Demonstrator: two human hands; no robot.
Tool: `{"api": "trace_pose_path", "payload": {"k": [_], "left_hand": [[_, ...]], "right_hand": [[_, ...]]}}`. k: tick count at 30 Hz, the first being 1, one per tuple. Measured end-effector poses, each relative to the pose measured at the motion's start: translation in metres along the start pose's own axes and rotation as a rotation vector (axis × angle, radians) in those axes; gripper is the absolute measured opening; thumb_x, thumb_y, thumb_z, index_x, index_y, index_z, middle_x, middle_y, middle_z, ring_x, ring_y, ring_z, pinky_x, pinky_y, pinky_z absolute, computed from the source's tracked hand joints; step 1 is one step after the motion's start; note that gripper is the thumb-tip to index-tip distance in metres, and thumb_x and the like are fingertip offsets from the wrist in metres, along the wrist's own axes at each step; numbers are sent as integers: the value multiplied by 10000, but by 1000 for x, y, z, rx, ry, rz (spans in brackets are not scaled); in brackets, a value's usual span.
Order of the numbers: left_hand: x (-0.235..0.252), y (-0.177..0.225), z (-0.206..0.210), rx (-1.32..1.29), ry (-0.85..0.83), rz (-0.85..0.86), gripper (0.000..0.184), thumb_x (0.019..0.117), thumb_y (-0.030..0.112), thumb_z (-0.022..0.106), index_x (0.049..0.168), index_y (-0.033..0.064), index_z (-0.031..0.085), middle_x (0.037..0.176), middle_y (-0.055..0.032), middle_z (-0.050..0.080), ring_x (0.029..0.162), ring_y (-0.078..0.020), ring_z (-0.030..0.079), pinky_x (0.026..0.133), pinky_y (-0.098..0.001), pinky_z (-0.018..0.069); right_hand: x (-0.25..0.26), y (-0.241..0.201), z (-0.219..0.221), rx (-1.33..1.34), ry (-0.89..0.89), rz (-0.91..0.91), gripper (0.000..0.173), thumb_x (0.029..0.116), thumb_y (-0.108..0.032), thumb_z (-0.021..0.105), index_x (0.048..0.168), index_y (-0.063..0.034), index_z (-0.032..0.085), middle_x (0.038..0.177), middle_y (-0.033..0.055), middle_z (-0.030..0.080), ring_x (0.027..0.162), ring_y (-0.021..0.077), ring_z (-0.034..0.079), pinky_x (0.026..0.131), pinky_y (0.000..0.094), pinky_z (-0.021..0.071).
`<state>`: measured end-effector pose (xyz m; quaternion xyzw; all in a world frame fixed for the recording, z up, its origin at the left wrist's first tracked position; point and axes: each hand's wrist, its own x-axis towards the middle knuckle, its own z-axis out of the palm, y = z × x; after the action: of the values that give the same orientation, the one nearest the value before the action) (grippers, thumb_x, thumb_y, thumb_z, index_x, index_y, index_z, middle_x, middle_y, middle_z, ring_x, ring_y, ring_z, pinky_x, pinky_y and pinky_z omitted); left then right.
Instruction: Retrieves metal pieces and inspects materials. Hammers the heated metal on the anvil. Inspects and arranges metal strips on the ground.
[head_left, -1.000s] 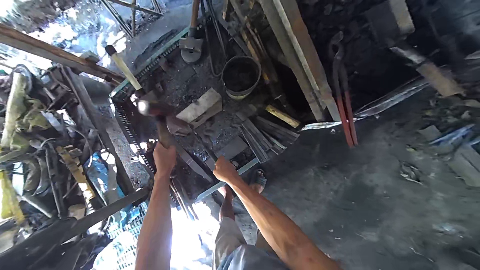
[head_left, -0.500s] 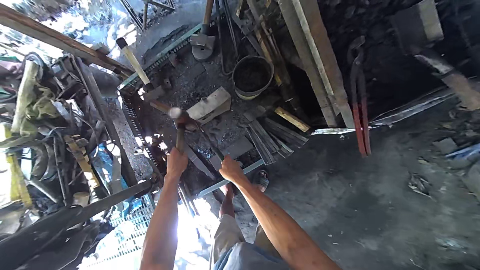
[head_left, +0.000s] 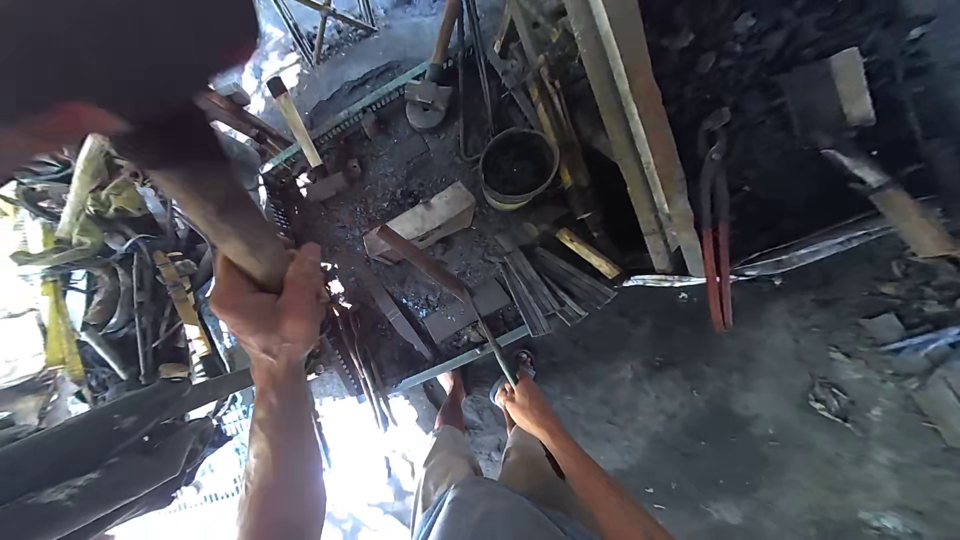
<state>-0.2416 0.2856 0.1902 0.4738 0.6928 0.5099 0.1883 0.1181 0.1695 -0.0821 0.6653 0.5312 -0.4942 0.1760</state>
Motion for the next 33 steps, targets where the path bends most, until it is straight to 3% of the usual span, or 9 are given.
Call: {"api": "trace_pose_path", "payload": {"k": [3, 5, 7, 10, 14, 21, 24, 28, 33], "left_hand": [[19, -3, 21, -102, 67, 128, 222, 993, 246, 668, 1131, 131, 538, 701, 23, 618, 503, -157, 609, 443, -343, 565], [6, -51, 48, 41, 127, 81, 248, 1012, 275, 648, 1115, 63, 572, 716, -28, 638, 544, -176, 641, 494, -383, 591], [-33, -126, 74, 409, 43, -153, 364, 1006, 302, 643, 1144, -35, 624, 808, -154, 690, 662, -267, 691, 638, -484, 605], [-58, -210, 79, 640, -387, -627, 394, 953, 291, 639, 1233, 16, 608, 957, -218, 701, 832, -373, 716, 747, -604, 591], [-27, -133, 37, 535, -197, -564, 455, 956, 404, 688, 1219, 39, 614, 856, -176, 695, 700, -323, 695, 668, -583, 587], [24, -27, 13, 268, 141, -90, 347, 977, 358, 696, 1164, 85, 591, 793, -36, 673, 554, -163, 658, 506, -402, 603], [-4, -78, 59, 394, 145, -103, 382, 1009, 299, 650, 1202, -27, 603, 844, -136, 695, 664, -218, 691, 639, -445, 610], [-53, -208, 81, 561, -404, -633, 357, 971, 287, 628, 1213, 25, 612, 891, -181, 696, 739, -309, 705, 689, -546, 597], [-30, -139, 46, 229, -190, -656, 369, 981, 322, 684, 1209, 46, 595, 714, -113, 674, 521, -243, 660, 520, -455, 609]], "right_hand": [[-7, 4, 4, -16, 1, 25, 406, 994, -254, 590, 1323, -20, 545, 1140, 182, 677, 1044, 324, 688, 906, 518, 563], [-5, 5, 7, -9, -11, 31, 401, 989, -269, 596, 1305, -26, 555, 1126, 175, 680, 1026, 320, 692, 892, 520, 567], [-3, 7, 10, 24, -17, 10, 375, 985, -264, 602, 1278, -31, 575, 1139, 174, 668, 1005, 315, 691, 882, 517, 570], [-7, 9, 11, 54, 17, -17, 377, 953, -280, 624, 1243, -40, 596, 1123, 181, 663, 1001, 326, 682, 860, 531, 572], [-17, -29, -4, 21, -14, -18, 395, 1042, -290, 526, 1286, 16, 572, 1151, 223, 666, 1061, 364, 674, 923, 554, 540], [1, -64, -1, 62, -17, 9, 379, 1039, -292, 523, 1307, -24, 534, 1071, 181, 681, 960, 323, 702, 833, 522, 570], [1, -65, 7, 58, -12, 16, 374, 1036, -280, 531, 1298, -14, 554, 1103, 189, 679, 1018, 338, 686, 890, 529, 550], [3, -65, 9, 44, -14, 25, 387, 1037, -302, 527, 1311, -28, 543, 1097, 183, 688, 1019, 332, 697, 888, 528, 557], [3, -74, 6, 100, -47, -24, 391, 1041, -303, 509, 1294, -9, 563, 1135, 199, 673, 1064, 339, 675, 915, 537, 537]]}}
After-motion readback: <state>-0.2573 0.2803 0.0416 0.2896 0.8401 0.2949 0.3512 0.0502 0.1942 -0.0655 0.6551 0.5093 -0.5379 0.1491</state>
